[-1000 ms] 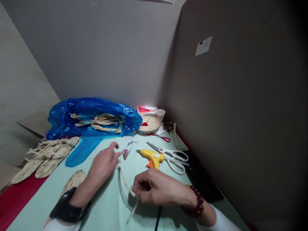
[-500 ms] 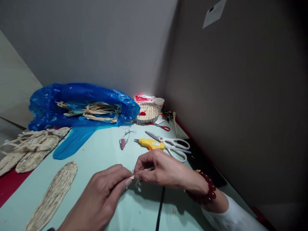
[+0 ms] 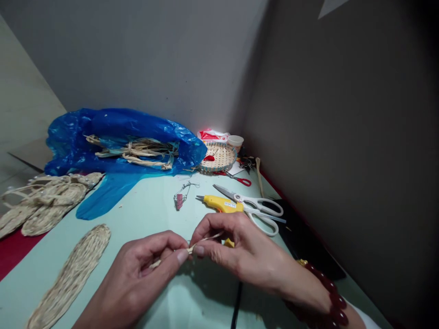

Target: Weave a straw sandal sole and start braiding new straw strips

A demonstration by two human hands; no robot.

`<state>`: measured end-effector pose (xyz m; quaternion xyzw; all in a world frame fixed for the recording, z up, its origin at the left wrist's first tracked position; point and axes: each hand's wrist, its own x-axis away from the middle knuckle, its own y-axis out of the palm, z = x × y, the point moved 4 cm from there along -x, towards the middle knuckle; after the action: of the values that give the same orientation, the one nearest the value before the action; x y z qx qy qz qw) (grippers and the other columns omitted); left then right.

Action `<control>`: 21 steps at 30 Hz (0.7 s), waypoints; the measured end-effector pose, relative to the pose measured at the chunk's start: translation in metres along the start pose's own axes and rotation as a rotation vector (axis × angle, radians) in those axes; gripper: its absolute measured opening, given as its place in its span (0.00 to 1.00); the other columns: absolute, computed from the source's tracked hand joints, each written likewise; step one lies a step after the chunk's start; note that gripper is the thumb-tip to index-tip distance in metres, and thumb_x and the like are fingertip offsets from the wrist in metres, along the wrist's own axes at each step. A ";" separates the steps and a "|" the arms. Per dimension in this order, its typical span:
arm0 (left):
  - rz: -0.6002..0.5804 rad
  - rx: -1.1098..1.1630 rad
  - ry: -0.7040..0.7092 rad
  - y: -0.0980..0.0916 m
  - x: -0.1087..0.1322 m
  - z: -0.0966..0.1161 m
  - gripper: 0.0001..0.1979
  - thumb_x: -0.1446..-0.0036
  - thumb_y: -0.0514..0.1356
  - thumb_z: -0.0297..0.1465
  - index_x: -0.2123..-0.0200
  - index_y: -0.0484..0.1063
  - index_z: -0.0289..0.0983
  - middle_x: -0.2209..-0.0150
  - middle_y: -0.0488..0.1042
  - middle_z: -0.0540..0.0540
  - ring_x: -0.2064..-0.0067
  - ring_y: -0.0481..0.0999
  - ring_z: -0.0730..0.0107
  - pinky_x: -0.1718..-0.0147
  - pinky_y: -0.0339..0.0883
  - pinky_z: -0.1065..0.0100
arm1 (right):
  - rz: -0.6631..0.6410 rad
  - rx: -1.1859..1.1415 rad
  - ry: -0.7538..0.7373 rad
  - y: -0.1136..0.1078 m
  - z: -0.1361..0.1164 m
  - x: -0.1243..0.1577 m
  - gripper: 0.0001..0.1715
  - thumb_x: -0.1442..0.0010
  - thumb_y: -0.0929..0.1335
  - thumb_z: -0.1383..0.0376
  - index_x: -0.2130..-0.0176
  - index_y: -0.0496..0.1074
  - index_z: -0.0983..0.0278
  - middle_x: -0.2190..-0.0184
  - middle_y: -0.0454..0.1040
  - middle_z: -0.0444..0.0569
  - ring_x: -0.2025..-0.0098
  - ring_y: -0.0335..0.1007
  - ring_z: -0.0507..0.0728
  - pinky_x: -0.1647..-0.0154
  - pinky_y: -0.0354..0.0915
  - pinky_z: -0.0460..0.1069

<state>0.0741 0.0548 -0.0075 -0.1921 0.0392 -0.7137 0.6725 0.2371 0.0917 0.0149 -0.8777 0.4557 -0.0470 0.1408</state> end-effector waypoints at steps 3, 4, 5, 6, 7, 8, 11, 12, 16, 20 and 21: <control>-0.027 0.062 -0.025 -0.001 -0.001 -0.004 0.14 0.51 0.62 0.46 0.73 0.77 0.41 0.74 0.77 0.50 0.70 0.71 0.64 0.74 0.56 0.68 | 0.021 -0.007 -0.032 0.001 -0.001 0.000 0.00 0.41 0.71 0.69 0.66 0.74 0.65 0.74 0.73 0.39 0.71 0.65 0.48 0.71 0.60 0.41; -0.028 0.085 -0.027 -0.001 -0.002 -0.005 0.14 0.51 0.62 0.46 0.73 0.77 0.41 0.75 0.75 0.50 0.69 0.71 0.63 0.73 0.57 0.68 | 0.026 -0.019 -0.047 0.001 0.000 -0.001 0.01 0.40 0.71 0.68 0.64 0.74 0.64 0.75 0.71 0.38 0.72 0.63 0.48 0.72 0.60 0.41; -0.030 0.107 -0.026 -0.002 -0.003 -0.006 0.14 0.51 0.63 0.46 0.73 0.77 0.41 0.77 0.74 0.50 0.69 0.71 0.63 0.73 0.58 0.68 | 0.027 -0.032 -0.066 0.002 0.000 -0.001 0.04 0.40 0.71 0.68 0.62 0.73 0.64 0.75 0.70 0.38 0.73 0.61 0.48 0.72 0.60 0.41; -0.029 0.127 -0.025 -0.003 -0.004 -0.007 0.14 0.51 0.63 0.45 0.73 0.78 0.41 0.78 0.72 0.50 0.69 0.71 0.63 0.74 0.58 0.68 | 0.033 -0.040 -0.090 0.002 0.000 -0.001 0.06 0.40 0.71 0.68 0.59 0.72 0.63 0.74 0.69 0.38 0.73 0.60 0.48 0.71 0.60 0.41; -0.025 0.141 -0.023 -0.004 -0.005 -0.007 0.14 0.51 0.63 0.45 0.73 0.78 0.41 0.79 0.70 0.51 0.71 0.70 0.64 0.74 0.59 0.68 | 0.043 -0.037 -0.125 0.003 -0.001 0.000 0.09 0.39 0.70 0.68 0.57 0.70 0.62 0.73 0.69 0.38 0.72 0.61 0.48 0.69 0.61 0.42; -0.022 0.150 -0.015 -0.004 -0.005 -0.008 0.14 0.50 0.63 0.45 0.74 0.77 0.41 0.79 0.69 0.51 0.72 0.69 0.65 0.74 0.59 0.68 | 0.055 -0.020 -0.166 0.004 -0.002 0.001 0.11 0.39 0.69 0.69 0.55 0.68 0.62 0.70 0.70 0.39 0.70 0.63 0.48 0.66 0.63 0.43; 0.028 0.177 0.006 -0.005 -0.004 -0.006 0.13 0.49 0.63 0.43 0.76 0.76 0.40 0.78 0.71 0.51 0.73 0.68 0.68 0.74 0.61 0.69 | 0.122 0.092 -0.284 0.008 -0.007 0.006 0.10 0.37 0.67 0.71 0.56 0.65 0.62 0.65 0.71 0.41 0.66 0.66 0.49 0.62 0.64 0.43; 0.059 0.193 0.004 -0.005 -0.003 -0.006 0.13 0.49 0.63 0.43 0.76 0.76 0.40 0.78 0.72 0.51 0.73 0.68 0.68 0.73 0.61 0.69 | 0.148 0.129 -0.306 0.009 -0.007 0.008 0.09 0.37 0.67 0.71 0.57 0.65 0.62 0.65 0.72 0.42 0.66 0.67 0.49 0.63 0.63 0.43; 0.116 0.273 -0.033 -0.003 0.000 -0.006 0.12 0.51 0.64 0.42 0.74 0.76 0.39 0.77 0.73 0.50 0.73 0.69 0.67 0.73 0.62 0.69 | 0.177 0.150 -0.289 0.018 -0.004 0.011 0.09 0.38 0.68 0.71 0.58 0.65 0.61 0.65 0.73 0.42 0.67 0.66 0.50 0.65 0.63 0.44; 0.078 0.295 -0.012 -0.001 0.001 -0.006 0.14 0.50 0.64 0.43 0.77 0.74 0.39 0.77 0.72 0.50 0.71 0.69 0.67 0.71 0.61 0.68 | 0.139 0.017 -0.164 0.019 0.003 0.005 0.17 0.38 0.69 0.68 0.51 0.65 0.61 0.71 0.75 0.40 0.71 0.65 0.50 0.66 0.63 0.45; 0.071 0.294 -0.005 -0.001 0.001 -0.005 0.15 0.49 0.64 0.44 0.77 0.74 0.39 0.77 0.72 0.50 0.71 0.68 0.67 0.71 0.61 0.69 | 0.132 -0.002 -0.120 0.018 0.004 0.003 0.14 0.38 0.70 0.66 0.52 0.67 0.61 0.73 0.75 0.40 0.72 0.65 0.50 0.67 0.62 0.44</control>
<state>0.0716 0.0530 -0.0116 -0.0917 -0.0607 -0.6869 0.7184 0.2258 0.0800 0.0052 -0.8472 0.5033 0.0156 0.1697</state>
